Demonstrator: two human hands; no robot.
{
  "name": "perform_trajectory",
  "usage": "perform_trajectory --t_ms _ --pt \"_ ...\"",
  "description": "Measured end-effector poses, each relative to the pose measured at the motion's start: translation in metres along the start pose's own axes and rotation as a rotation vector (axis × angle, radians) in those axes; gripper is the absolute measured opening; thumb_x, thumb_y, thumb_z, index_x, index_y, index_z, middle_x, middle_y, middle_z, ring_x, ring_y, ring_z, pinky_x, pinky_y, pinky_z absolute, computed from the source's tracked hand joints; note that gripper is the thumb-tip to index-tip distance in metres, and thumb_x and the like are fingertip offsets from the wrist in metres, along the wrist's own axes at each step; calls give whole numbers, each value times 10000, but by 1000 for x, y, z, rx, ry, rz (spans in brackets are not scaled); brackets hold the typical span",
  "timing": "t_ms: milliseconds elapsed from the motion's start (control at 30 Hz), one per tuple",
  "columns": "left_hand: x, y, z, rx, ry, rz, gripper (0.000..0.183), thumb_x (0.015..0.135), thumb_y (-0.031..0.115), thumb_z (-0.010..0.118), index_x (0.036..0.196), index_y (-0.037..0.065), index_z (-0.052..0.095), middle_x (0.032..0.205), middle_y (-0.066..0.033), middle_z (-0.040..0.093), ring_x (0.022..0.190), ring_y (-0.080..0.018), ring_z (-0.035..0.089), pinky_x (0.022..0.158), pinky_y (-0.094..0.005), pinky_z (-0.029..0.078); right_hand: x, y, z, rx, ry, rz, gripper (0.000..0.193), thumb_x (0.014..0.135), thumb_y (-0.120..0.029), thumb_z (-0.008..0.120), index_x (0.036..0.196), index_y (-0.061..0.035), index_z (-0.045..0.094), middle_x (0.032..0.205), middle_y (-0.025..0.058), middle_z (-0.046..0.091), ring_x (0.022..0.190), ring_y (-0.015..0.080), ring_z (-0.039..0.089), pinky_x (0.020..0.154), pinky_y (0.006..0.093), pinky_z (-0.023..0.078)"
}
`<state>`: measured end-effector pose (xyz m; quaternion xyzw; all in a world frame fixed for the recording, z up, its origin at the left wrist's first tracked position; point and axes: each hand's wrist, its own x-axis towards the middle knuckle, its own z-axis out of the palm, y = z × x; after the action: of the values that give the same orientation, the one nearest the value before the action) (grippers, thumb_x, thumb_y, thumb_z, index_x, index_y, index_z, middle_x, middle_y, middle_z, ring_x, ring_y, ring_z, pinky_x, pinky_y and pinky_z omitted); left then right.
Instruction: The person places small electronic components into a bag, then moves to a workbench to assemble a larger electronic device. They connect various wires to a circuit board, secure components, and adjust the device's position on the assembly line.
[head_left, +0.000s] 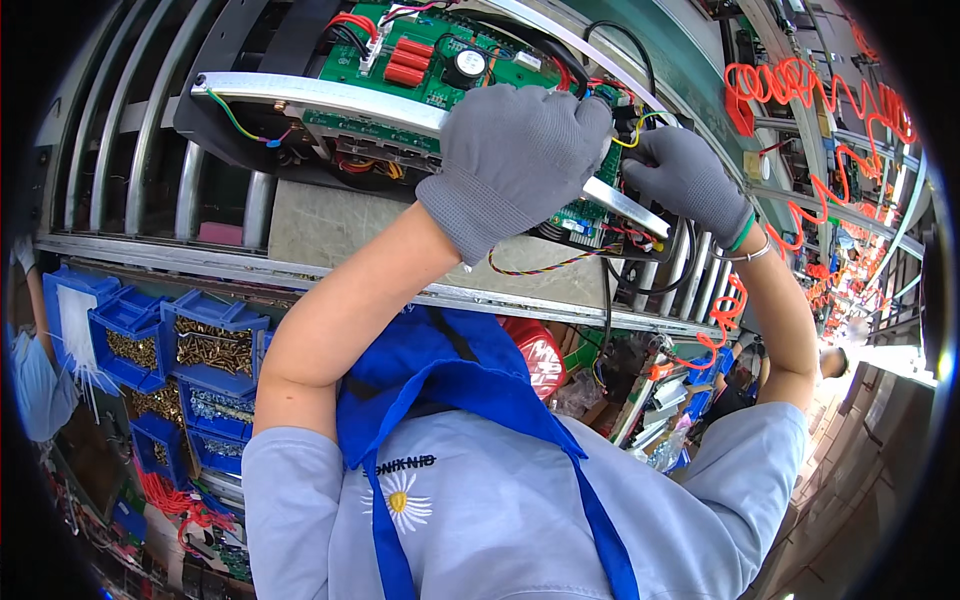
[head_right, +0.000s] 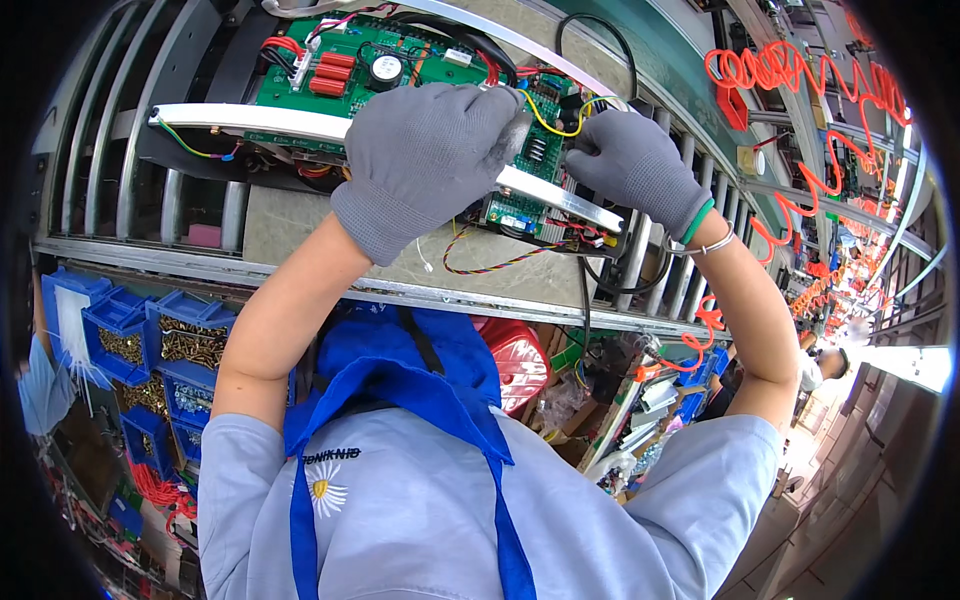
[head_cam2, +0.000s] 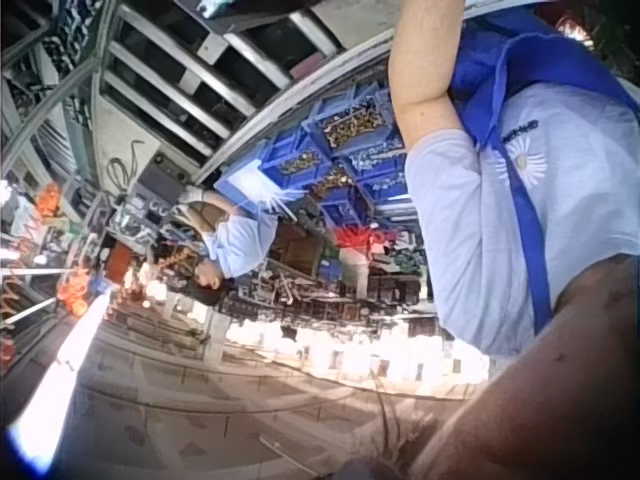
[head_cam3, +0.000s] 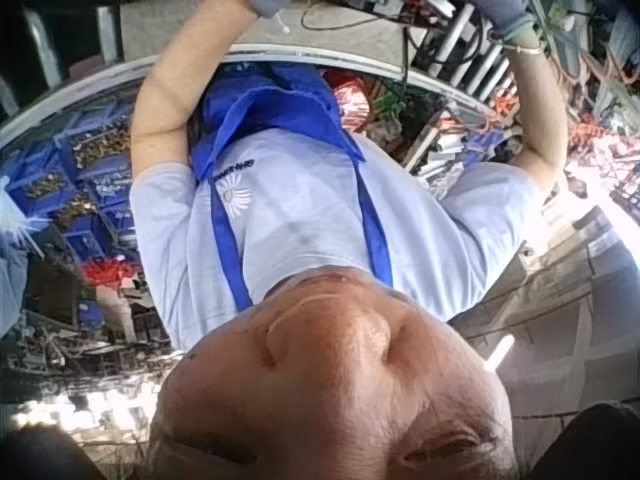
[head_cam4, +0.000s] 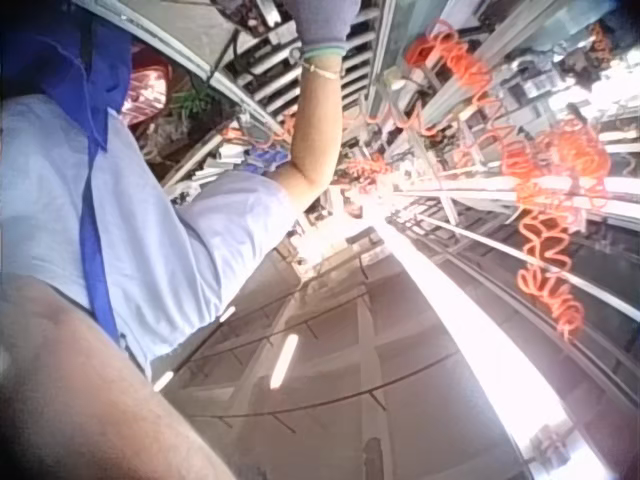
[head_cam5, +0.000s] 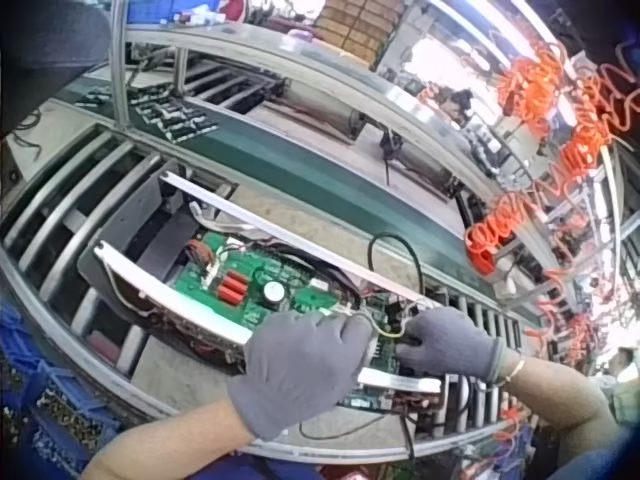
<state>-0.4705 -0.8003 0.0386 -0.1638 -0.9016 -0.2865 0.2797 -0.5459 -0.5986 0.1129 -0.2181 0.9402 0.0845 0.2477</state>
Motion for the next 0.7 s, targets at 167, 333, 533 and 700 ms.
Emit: perform_trajectory --t_ms 167,333,533,700 --pt "-1 -1 2 3 38 -4 159 801 236 697 914 143 635 760 -25 662 657 -216 646 536 -351 487 1 4 3 2 38 -41 307 809 -333 650 751 -32 675 712 165 644 713 319 655 683 418 517" --pt "-1 0 2 3 16 -16 170 797 227 700 937 150 641 774 -19 667 674 -210 650 558 -343 492 1 -3 -2 10 21 -27 294 796 -321 645 760 -33 692 705 166 652 697 316 659 679 410 523" --pt "-2 1 1 14 33 -16 174 798 228 701 948 162 644 761 -17 657 667 -212 644 552 -345 486 3 -3 1 86 31 -22 288 773 -312 636 751 -34 704 688 162 655 678 312 661 671 396 529" --pt "0 4 3 30 30 -30 157 815 253 700 929 156 651 735 -21 645 658 -212 637 530 -349 473 1 1 17 133 114 -21 290 755 -320 647 751 -37 708 698 168 658 679 316 661 677 400 535"
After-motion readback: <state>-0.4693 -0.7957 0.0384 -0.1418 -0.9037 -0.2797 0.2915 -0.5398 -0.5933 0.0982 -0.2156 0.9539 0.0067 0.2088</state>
